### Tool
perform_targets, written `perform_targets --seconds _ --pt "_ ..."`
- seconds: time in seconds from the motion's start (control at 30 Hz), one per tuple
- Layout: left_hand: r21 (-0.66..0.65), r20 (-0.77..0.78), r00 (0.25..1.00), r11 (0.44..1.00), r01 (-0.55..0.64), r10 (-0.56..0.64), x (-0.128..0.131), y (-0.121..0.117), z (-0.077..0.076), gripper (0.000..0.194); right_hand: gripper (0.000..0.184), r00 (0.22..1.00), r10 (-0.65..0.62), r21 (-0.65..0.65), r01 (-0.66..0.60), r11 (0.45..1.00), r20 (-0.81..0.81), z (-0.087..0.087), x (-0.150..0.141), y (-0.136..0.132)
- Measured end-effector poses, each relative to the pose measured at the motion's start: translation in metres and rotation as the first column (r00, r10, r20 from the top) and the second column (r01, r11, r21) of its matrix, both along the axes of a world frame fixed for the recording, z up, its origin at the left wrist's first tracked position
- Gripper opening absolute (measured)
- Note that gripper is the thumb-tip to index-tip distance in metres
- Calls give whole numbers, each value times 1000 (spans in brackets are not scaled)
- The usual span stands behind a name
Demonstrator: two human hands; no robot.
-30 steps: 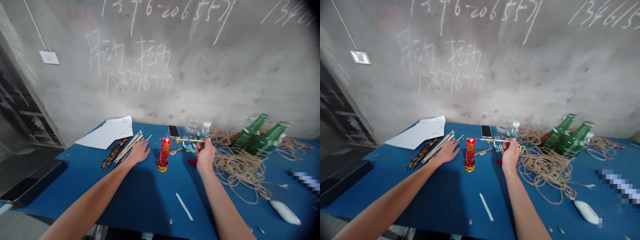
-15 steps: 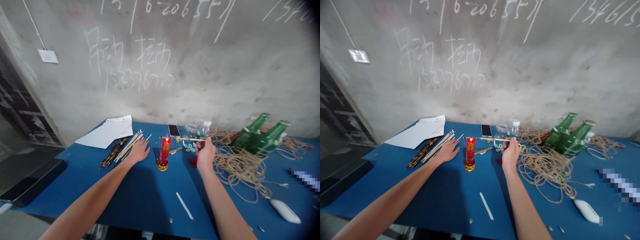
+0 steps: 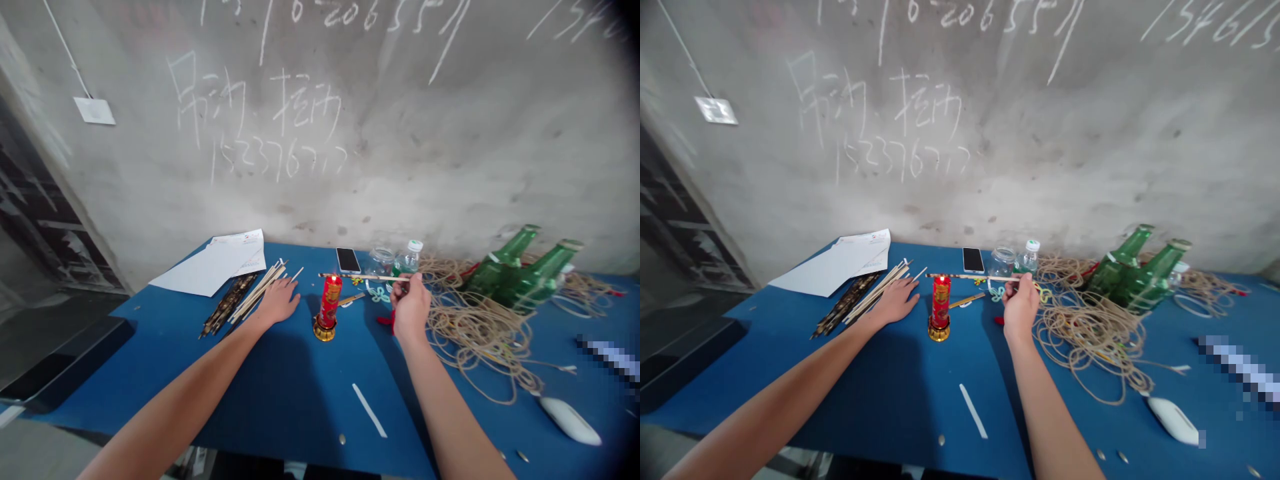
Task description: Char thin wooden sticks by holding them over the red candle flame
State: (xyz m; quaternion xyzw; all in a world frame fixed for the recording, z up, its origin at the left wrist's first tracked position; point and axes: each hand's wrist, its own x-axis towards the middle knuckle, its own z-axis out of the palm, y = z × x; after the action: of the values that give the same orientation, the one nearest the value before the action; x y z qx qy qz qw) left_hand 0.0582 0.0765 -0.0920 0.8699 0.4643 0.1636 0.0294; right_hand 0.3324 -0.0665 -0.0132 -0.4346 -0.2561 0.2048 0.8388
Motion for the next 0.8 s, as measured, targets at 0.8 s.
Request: perform_targets --seconds 0.8 --pt "10 0 1000 1000 8 -8 1 -1 1 56 56 996 -7 -17 8 1000 90 3 -10 -4"
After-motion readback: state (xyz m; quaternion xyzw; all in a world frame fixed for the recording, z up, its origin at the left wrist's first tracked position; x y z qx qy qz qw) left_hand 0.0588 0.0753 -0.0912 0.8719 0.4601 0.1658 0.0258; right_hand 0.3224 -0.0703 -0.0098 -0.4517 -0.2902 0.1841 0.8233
